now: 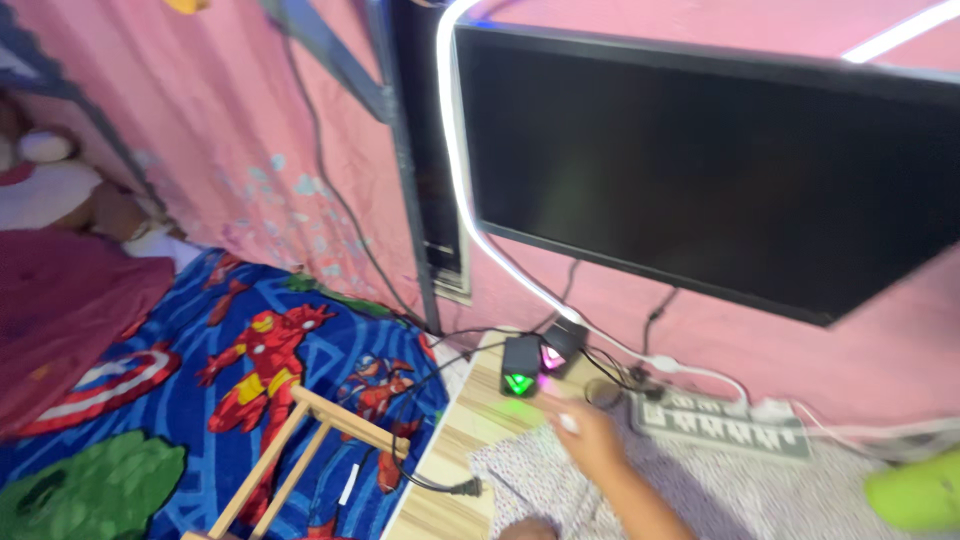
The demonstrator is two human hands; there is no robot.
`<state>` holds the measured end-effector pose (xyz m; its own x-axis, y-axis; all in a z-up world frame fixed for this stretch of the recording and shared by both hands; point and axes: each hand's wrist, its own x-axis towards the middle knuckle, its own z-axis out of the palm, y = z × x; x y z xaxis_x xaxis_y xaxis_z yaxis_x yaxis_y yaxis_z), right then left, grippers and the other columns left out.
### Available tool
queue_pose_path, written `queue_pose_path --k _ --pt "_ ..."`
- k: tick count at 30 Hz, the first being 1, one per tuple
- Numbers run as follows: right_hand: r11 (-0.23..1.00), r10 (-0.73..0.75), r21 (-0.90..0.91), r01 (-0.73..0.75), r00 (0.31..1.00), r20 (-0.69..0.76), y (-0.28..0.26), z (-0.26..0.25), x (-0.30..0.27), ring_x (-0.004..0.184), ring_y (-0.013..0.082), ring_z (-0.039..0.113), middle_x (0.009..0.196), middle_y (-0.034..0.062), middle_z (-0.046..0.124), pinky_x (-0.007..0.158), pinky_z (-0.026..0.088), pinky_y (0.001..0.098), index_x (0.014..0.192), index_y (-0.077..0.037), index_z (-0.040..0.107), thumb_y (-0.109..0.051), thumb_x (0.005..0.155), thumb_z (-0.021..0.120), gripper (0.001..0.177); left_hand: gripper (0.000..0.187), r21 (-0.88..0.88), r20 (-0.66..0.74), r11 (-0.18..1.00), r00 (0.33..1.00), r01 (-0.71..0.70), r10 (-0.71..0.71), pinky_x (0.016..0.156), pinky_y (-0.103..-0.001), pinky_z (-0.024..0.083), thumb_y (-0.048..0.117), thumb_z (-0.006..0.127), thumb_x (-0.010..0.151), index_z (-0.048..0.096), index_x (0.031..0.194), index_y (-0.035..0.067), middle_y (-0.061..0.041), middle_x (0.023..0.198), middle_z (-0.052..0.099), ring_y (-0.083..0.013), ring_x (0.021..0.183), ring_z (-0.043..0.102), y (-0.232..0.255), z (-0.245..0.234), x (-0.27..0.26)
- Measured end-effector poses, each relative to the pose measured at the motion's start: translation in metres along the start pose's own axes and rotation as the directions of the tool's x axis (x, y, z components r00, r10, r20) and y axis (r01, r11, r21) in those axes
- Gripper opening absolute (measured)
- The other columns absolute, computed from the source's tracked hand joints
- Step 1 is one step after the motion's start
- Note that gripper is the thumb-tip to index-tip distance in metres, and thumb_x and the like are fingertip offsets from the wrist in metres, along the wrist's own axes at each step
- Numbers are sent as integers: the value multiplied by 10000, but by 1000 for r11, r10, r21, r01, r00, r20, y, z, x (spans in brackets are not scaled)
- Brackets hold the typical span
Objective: The person wipes a small speaker and a computer monitor with a tissue, handles several cables and a mouse, and moves a potted plant and a laptop on a desk.
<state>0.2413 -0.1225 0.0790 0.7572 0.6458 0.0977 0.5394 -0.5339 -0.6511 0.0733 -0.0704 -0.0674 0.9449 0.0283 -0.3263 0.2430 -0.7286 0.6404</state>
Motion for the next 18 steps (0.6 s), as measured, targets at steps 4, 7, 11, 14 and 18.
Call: queue_pose_path --k 4,7,11,14,18 --pt "916 308 -266 -300 951 -10 112 -82 -52 885 364 727 909 137 751 768 557 477 1021 -150 690 -385 829 774 315 505 -83 -211 995 975 48 -65 925 -528 497 212 795 781 586 1202 27 -216 1185 615 -429 1117 586 29 -22 -33" --pt "867 296 -415 -277 955 -18 179 -120 -56 1008 336 717 1066 119 740 863 568 467 1127 -198 700 -340 823 740 338 565 -71 -515 997 857 -35 -6 899 -519 519 214 821 758 563 1218 13 -247 1133 627 -431 1064 618 70 -39 -33" --pt "811 184 -572 -120 981 55 217 -138 -25 1178 322 641 1274 123 647 972 533 461 1266 -166 624 -309 776 792 537 729 -97 -506 983 843 156 -184 942 -530 463 257 852 724 514 1347 82 -202 1356 533 -402 1203 526 115 -38 -9" --pt "807 207 -582 -101 971 118 202 -134 -9 1188 352 625 1409 143 537 966 536 462 1449 -182 472 -296 733 847 816 688 17 -481 937 825 348 -297 933 -514 475 226 783 732 524 1353 85 -156 1327 561 -357 1197 535 121 -25 18" --pt "722 285 -690 -49 930 233 172 -150 10 1249 362 578 1438 218 462 977 528 444 1568 -179 271 -402 654 947 1159 299 107 -569 946 799 307 -195 919 -504 473 141 637 843 654 1139 100 -94 1191 647 -325 1127 591 107 -1 43"
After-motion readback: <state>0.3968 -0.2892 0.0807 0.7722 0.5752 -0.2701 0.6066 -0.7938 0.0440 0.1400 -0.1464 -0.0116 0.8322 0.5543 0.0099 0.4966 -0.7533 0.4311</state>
